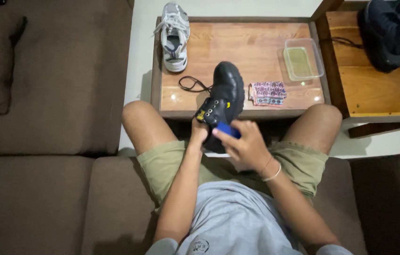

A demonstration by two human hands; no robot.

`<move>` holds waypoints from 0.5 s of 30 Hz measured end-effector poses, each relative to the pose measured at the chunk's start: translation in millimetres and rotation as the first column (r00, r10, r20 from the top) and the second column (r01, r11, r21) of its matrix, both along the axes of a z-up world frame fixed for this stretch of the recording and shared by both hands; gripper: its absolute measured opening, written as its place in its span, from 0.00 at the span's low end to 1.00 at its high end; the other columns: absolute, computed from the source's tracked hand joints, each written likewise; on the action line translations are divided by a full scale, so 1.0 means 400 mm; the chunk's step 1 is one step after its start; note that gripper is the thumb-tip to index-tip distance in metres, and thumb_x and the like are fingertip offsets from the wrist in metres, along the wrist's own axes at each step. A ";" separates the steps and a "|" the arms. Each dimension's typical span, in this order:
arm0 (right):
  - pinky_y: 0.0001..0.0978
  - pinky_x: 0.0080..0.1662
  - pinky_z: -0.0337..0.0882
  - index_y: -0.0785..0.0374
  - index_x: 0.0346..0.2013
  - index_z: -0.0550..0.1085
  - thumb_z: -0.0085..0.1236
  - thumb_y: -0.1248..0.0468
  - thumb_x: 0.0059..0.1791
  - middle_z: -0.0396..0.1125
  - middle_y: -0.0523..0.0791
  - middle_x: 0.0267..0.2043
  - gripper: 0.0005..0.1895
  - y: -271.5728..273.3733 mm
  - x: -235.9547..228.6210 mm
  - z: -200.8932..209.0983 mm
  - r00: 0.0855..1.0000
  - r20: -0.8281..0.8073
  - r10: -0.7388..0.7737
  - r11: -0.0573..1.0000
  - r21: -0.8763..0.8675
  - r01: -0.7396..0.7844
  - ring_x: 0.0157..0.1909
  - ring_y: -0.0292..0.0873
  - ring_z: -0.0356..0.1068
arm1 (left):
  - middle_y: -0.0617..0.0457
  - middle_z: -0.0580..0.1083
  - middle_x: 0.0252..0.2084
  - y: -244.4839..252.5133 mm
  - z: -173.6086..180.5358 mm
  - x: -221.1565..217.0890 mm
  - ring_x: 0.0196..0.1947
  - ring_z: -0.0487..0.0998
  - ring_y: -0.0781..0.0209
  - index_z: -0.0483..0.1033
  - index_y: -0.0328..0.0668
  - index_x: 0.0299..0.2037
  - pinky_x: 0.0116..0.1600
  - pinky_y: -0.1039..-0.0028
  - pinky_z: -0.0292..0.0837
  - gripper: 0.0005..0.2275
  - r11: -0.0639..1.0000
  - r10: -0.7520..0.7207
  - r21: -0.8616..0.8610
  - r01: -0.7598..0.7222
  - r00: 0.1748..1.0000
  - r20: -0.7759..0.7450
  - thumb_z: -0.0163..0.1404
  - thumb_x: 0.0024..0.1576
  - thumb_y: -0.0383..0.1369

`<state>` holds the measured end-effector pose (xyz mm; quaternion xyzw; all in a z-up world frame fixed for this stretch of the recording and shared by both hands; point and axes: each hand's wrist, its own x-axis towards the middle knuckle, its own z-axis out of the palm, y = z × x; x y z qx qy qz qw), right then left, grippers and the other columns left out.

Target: Brushing a black shoe with a blue brush to clean or polish it while sitting on a sofa.

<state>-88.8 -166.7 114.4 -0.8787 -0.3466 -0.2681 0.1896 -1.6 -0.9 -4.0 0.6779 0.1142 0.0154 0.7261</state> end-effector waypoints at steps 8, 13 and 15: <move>0.49 0.48 0.67 0.45 0.65 0.74 0.62 0.63 0.49 0.60 0.54 0.50 0.28 -0.071 0.266 0.151 0.969 0.164 -0.183 0.983 0.063 0.175 0.47 0.58 0.64 | 0.47 0.76 0.29 0.000 0.031 -0.034 0.34 0.76 0.57 0.81 0.36 0.33 0.41 0.71 0.72 0.10 0.999 -0.027 -0.005 0.032 0.914 0.405 0.50 0.45 0.16; 0.50 0.50 0.66 0.41 0.55 0.78 0.63 0.61 0.44 0.65 0.54 0.48 0.24 -0.034 0.186 0.131 0.997 0.069 0.025 0.997 -0.074 -0.020 0.49 0.57 0.68 | 0.45 0.75 0.32 0.026 0.152 -0.072 0.37 0.78 0.49 0.82 0.37 0.36 0.45 0.70 0.72 0.13 0.978 -0.043 0.193 -0.083 0.819 0.572 0.50 0.45 0.15; 0.49 0.49 0.66 0.42 0.54 0.79 0.61 0.61 0.44 0.65 0.54 0.48 0.23 -0.042 0.178 0.109 0.989 0.145 0.020 0.996 -0.088 -0.007 0.48 0.57 0.67 | 0.51 0.76 0.34 0.029 0.184 -0.088 0.38 0.79 0.53 0.82 0.40 0.39 0.47 0.72 0.73 0.15 0.957 -0.085 0.273 -0.099 0.804 0.589 0.51 0.46 0.15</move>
